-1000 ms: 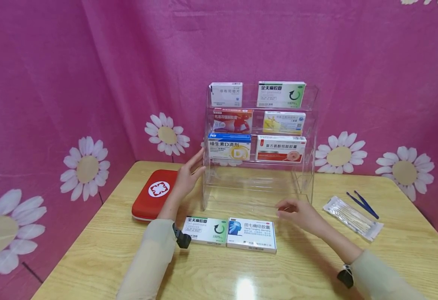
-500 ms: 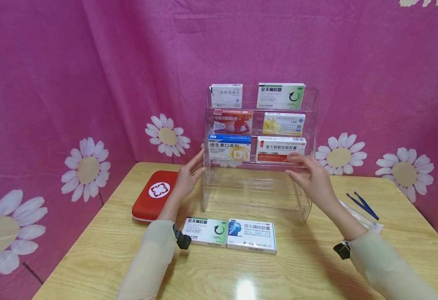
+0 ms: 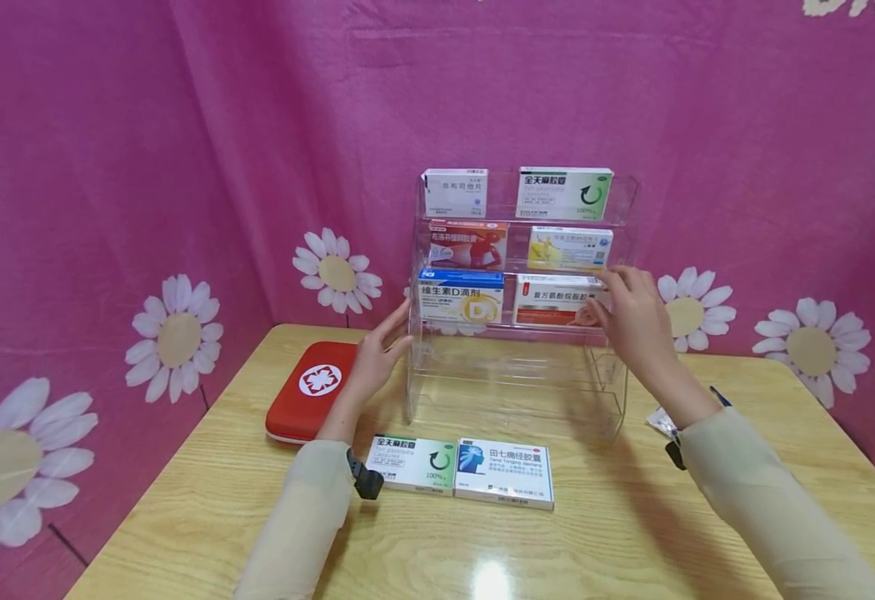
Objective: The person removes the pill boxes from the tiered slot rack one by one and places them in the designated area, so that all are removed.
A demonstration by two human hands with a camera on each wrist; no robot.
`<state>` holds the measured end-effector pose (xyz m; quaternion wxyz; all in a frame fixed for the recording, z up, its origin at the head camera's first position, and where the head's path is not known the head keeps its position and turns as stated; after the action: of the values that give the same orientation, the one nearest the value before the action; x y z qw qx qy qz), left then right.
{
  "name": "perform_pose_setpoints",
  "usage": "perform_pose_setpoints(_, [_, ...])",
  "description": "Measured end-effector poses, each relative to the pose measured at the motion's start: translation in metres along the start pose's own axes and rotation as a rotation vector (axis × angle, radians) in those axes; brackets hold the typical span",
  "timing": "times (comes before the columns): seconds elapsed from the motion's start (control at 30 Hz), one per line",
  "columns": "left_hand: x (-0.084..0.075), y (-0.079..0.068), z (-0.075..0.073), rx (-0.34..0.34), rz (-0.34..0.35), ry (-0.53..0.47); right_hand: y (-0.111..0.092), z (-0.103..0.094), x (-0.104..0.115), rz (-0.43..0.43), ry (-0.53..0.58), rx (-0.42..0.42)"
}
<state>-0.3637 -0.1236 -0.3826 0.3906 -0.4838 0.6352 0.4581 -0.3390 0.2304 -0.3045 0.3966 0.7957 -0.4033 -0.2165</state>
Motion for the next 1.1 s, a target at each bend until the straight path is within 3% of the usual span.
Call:
perform_pose_setpoints(0.2, [0.001,0.0,0.002,0.016,0.032,-0.029,0.002,0.006,-0.006,-0.039,-0.086,0.04])
perform_pose_setpoints(0.5, [0.001,0.001,0.002,0.02,0.058,-0.035,-0.001,0.013,-0.009,-0.087,-0.159,0.012])
perform_pose_setpoints(0.87, [0.0,0.001,0.001,0.015,0.039,-0.02,0.004,0.011,-0.009,-0.029,-0.087,0.033])
perform_pose_setpoints(1.1, [0.0,0.0,0.0,0.012,0.03,-0.014,0.008,0.005,-0.005,0.041,0.056,0.022])
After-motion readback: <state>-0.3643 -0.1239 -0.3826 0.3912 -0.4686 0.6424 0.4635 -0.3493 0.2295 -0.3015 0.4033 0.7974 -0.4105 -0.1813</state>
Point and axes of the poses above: each hand's wrist, its own y-axis towards the middle knuckle, its own z-axis out of the palm, x = y × z, the point moved 2 cm from there along y, towards the middle knuckle, and after that the axes turned 12 degrees about -z, right-handed, at the moved point
